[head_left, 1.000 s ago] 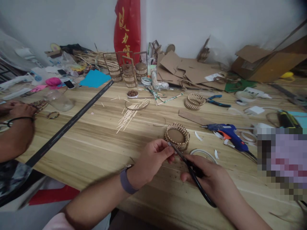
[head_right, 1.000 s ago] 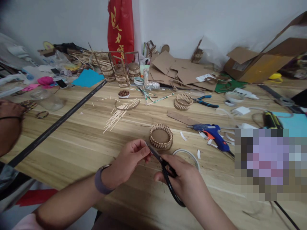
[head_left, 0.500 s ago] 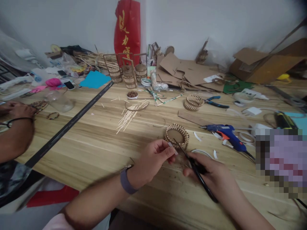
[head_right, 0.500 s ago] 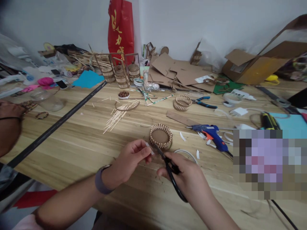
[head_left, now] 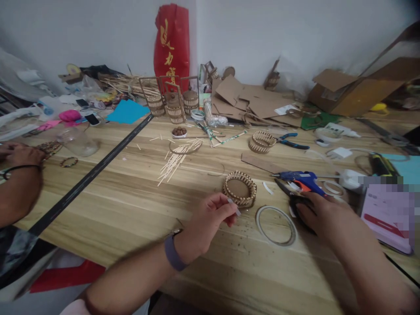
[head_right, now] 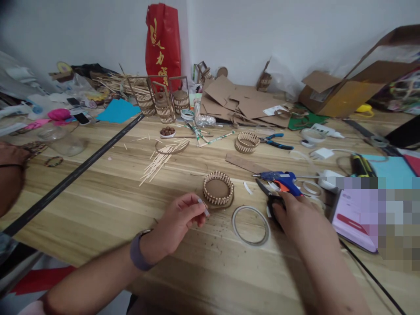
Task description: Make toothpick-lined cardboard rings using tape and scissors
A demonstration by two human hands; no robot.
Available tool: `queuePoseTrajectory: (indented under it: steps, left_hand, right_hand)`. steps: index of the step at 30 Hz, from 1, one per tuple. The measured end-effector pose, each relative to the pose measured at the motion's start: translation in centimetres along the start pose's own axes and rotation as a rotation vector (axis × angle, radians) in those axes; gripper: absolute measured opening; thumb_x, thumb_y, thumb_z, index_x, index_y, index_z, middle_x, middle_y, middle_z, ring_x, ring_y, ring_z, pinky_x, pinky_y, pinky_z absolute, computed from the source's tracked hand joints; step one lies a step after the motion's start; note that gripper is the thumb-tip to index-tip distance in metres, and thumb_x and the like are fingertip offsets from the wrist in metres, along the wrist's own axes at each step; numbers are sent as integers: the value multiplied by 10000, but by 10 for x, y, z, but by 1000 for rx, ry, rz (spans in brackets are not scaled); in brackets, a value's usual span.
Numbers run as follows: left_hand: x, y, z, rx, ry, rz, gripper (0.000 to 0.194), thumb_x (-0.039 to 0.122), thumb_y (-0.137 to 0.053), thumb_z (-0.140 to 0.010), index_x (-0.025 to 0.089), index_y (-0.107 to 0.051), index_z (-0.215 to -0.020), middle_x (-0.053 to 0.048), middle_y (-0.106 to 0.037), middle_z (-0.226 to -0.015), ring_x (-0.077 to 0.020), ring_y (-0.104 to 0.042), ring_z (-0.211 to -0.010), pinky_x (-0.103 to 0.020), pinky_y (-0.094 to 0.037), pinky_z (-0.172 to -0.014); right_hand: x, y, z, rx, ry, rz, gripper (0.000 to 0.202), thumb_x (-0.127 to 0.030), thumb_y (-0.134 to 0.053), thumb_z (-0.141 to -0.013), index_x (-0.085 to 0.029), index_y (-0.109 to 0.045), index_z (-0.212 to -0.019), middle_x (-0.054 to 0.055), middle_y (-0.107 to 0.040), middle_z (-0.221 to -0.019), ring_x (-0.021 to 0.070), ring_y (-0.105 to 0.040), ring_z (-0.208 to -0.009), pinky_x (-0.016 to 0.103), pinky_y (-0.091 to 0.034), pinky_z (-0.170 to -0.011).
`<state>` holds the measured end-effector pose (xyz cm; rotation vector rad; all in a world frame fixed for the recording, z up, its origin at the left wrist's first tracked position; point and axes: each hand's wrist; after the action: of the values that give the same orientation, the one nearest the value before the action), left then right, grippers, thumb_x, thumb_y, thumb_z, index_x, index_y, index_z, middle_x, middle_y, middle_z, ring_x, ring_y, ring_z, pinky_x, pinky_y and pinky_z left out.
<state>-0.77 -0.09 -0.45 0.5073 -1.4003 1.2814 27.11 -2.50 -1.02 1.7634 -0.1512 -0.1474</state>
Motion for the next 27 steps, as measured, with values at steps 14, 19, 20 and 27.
queuePoseTrajectory:
  steps: [14, 19, 20, 27]
  left_hand:
    - [-6, -2, 14, -105, -62, -350, 234, 367, -572, -863, 160, -551, -754, 29, -492, -660, -98, -418, -618, -237, -339, -580]
    - [-7, 0, 12, -115, -44, -411, 163, 299, -601, -826, 154, -555, -767, 29, -511, -685, -95, -430, -621, -229, -337, -566]
    - [-7, 0, 12, -118, -49, -418, 153, 285, -592, -825, 156, -549, -754, 33, -498, -673, -94, -420, -613, -228, -330, -558]
    - [-5, -1, 15, -112, -115, -475, 139, 236, -519, -830, 166, -531, -710, 45, -447, -627, -96, -376, -594, -228, -305, -542]
  right_hand:
    - [-110, 28, 43, -131, 294, -846, 258, -322, -507, -897, -232, -614, -679, -14, -589, -583, 142, -542, -538, 233, -412, -497]
    - [-107, 26, 42, -134, 383, -842, 229, -234, -465, -872, -226, -497, -645, -18, -546, -578, 134, -504, -531, 219, -386, -474]
    - [-107, 26, 42, -127, 404, -833, 229, -219, -456, -869, -226, -482, -642, -19, -540, -576, 134, -498, -530, 224, -383, -482]
    - [-104, 31, 42, -136, 471, -816, 195, -192, -439, -873, -229, -465, -683, -15, -543, -601, 151, -512, -567, 256, -397, -538]
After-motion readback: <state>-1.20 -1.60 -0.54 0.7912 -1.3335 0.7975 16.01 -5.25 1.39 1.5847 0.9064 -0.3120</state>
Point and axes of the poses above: each hand's wrist, its own z-axis away from the middle knuckle, its own y-axis out of the back of the hand, x = y × z
